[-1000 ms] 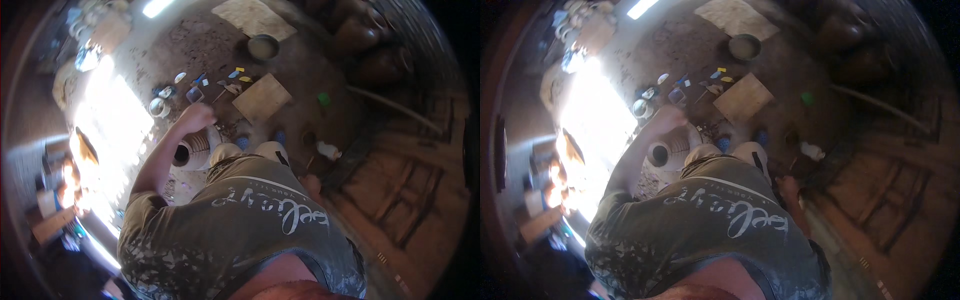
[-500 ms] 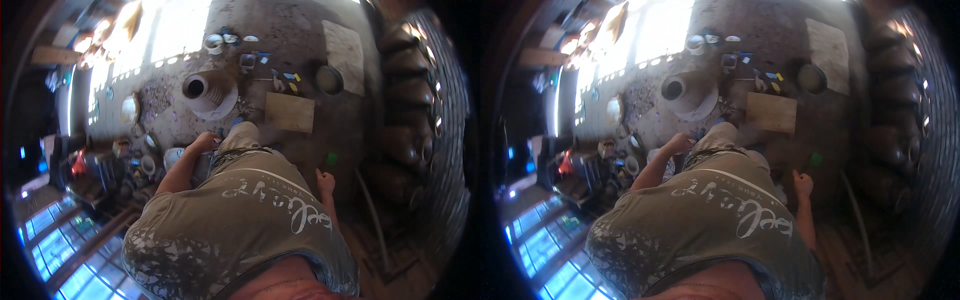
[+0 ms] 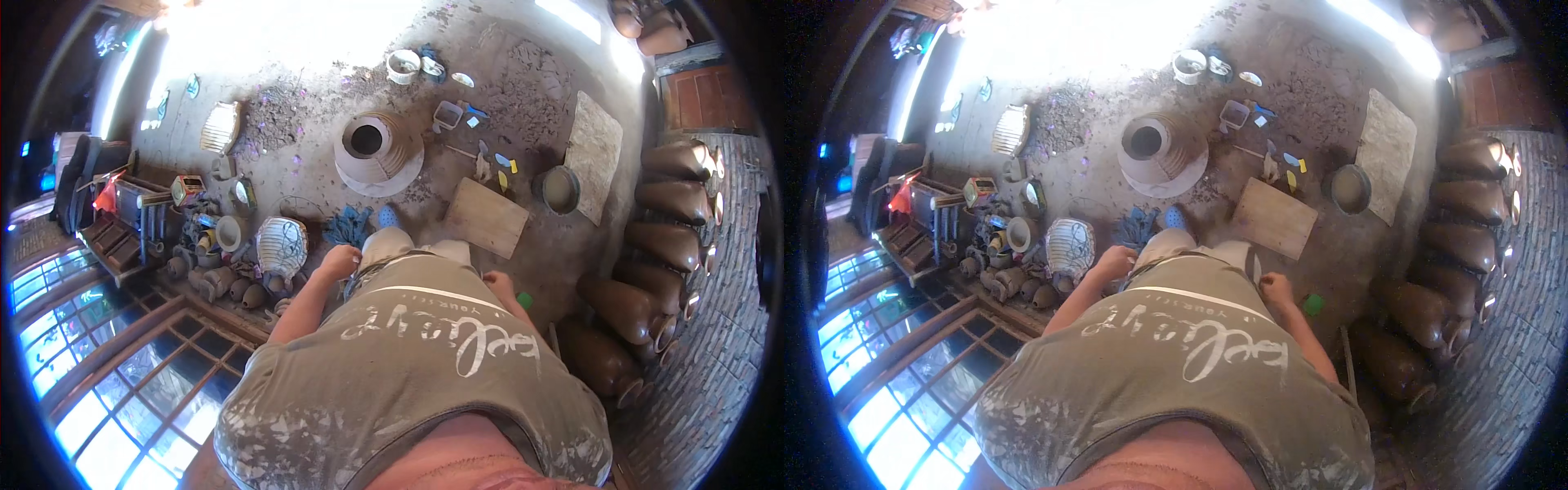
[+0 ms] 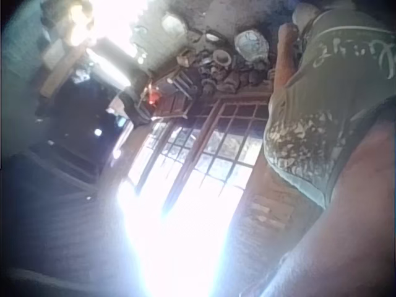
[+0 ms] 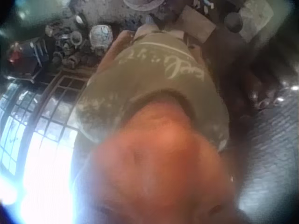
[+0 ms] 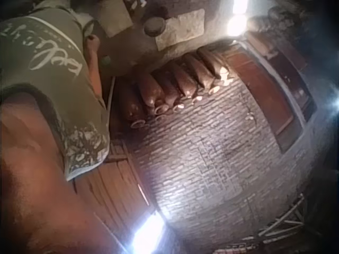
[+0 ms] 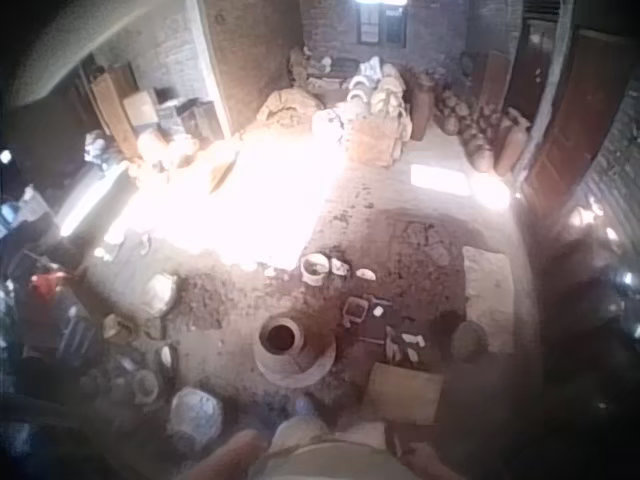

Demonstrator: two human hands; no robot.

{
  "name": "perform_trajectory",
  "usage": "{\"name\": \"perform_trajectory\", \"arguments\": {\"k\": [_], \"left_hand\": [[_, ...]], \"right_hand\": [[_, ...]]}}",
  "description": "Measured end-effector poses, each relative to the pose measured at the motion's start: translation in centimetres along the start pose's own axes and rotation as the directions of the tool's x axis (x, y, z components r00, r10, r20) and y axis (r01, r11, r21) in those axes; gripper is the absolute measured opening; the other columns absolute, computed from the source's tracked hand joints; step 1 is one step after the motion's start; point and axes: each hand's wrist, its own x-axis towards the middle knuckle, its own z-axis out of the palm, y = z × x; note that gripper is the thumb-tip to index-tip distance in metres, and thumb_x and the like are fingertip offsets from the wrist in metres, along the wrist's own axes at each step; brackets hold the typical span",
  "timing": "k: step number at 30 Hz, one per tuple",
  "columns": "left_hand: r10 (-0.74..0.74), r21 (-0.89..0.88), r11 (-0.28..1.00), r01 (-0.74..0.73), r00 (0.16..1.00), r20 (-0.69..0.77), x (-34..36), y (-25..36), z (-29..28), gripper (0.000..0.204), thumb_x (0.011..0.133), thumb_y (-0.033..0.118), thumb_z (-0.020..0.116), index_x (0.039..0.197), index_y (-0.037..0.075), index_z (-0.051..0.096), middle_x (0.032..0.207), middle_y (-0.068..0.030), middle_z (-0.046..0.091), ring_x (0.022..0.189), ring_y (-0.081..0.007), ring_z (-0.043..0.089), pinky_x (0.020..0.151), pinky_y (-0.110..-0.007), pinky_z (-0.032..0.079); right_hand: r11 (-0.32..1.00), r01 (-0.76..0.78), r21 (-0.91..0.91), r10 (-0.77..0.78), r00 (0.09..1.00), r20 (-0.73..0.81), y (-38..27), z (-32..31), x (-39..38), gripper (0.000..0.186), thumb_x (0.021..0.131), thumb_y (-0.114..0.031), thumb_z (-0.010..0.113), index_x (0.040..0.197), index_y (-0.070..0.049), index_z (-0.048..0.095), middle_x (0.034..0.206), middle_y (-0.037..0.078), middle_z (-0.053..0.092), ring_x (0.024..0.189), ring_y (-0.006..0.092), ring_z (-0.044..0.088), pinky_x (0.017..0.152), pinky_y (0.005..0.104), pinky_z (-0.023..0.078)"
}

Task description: The person carries a clay pot across the studio, places it onto a pottery wheel, and uses a handheld rib tool to smooth the exterior and interior rim while the wheel spins.

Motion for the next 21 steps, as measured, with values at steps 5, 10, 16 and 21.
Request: {"name": "perform_trajectory", "arguments": {"k": [5, 10, 16, 21], "left_hand": [[-0.062, -0.401, 0.899, 0.174, 0.959, 0.277, -2.1, -1.9, -5.5, 0.034, 0.083, 0.015, 0.070, 0.114, 0.004, 0.077, 0.103, -0.0107, 0.078, 0.092, -0.0249, 0.071, 0.086, -0.038, 0.055], [-0.001, -0.704, 0.587, 0.400, 0.870, 0.494, -3.5, -5.8, -3.9, 0.040, 0.087, 0.007, 0.067, 0.126, 0.000, 0.072, 0.107, -0.0037, 0.074, 0.089, -0.0134, 0.065, 0.084, -0.030, 0.051], [-0.124, -0.828, 0.310, 0.468, 0.883, 0.453, -3.5, -1.3, -2.2, 0.038, 0.086, 0.005, 0.069, 0.123, -0.001, 0.072, 0.105, -0.0035, 0.074, 0.090, -0.0117, 0.064, 0.083, -0.026, 0.050], [-0.080, -0.790, 0.200, 0.579, 0.814, 0.576, -2.6, 7.2, -2.6, 0.046, 0.086, 0.010, 0.072, 0.130, -0.003, 0.067, 0.115, -0.0050, 0.072, 0.100, -0.0131, 0.067, 0.087, -0.028, 0.053]], "right_hand": [[0.848, -0.207, 0.488, 0.062, 0.953, 0.297, -2.3, -5.0, 5.7, 0.020, 0.089, -0.009, 0.074, 0.106, 0.000, 0.073, 0.087, 0.006, 0.074, 0.078, 0.0148, 0.069, 0.067, 0.0286, 0.052], [0.724, -0.595, 0.350, 0.115, 0.604, 0.789, -16.1, -14.3, 4.3, 0.015, 0.090, -0.007, 0.076, 0.103, -0.001, 0.071, 0.086, 0.000, 0.070, 0.074, 0.0095, 0.065, 0.066, 0.0256, 0.050], [0.771, -0.631, 0.087, 0.220, 0.392, 0.893, -20.6, -17.9, 13.9, 0.011, 0.089, -0.006, 0.073, 0.100, -0.002, 0.070, 0.082, 0.000, 0.068, 0.074, 0.0109, 0.064, 0.068, 0.0257, 0.049], [0.783, -0.581, -0.223, 0.356, 0.125, 0.926, -22.4, -21.1, 26.7, 0.008, 0.087, -0.005, 0.072, 0.095, -0.004, 0.072, 0.079, 0.000, 0.070, 0.070, 0.0112, 0.066, 0.068, 0.0267, 0.052]]}}
